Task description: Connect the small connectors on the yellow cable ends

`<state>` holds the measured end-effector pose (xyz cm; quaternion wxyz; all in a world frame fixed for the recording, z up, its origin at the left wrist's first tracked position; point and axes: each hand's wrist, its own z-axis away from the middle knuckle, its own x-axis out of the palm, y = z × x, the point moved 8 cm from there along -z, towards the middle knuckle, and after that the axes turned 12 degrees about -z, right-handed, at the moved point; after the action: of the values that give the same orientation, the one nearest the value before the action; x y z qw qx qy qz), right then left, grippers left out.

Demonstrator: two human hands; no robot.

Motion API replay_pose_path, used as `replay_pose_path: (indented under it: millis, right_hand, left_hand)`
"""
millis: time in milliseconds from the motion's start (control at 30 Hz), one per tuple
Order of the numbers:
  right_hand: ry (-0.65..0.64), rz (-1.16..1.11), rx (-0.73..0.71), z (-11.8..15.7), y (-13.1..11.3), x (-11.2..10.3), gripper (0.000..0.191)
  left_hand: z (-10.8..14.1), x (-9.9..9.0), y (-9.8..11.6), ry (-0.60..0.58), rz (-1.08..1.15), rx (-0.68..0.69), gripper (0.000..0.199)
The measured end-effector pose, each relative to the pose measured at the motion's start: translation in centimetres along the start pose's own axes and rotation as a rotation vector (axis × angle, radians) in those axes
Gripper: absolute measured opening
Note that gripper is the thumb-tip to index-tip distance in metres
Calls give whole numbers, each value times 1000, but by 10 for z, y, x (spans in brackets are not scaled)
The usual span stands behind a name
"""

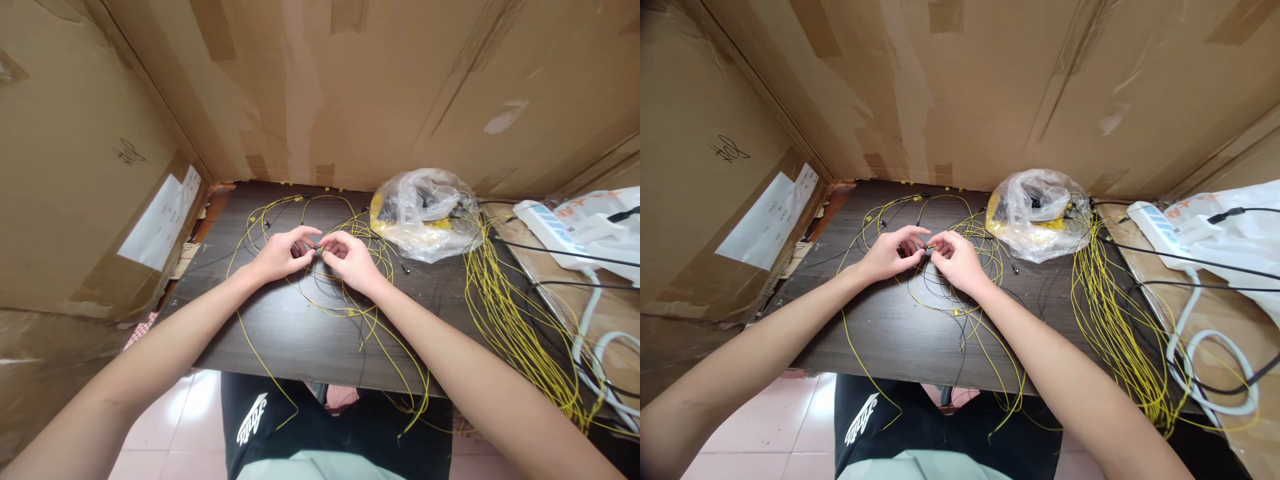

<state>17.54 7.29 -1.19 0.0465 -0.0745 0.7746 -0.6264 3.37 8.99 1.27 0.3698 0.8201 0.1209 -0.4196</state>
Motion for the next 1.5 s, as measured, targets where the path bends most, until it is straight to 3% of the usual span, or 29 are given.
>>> replay_pose_path:
  millis: [367, 600, 1500]
  right_hand:
    - [2, 47, -20, 2, -3, 1, 17]
    - [7, 21, -12, 0, -1, 0, 16]
    - [8, -23, 38, -1, 3, -2, 16]
  left_hand:
    - [0, 1, 0, -16, 15, -12, 41]
    - [-1, 0, 2, -5, -4, -2, 32]
    - [0, 3, -4, -22, 16, -29, 37]
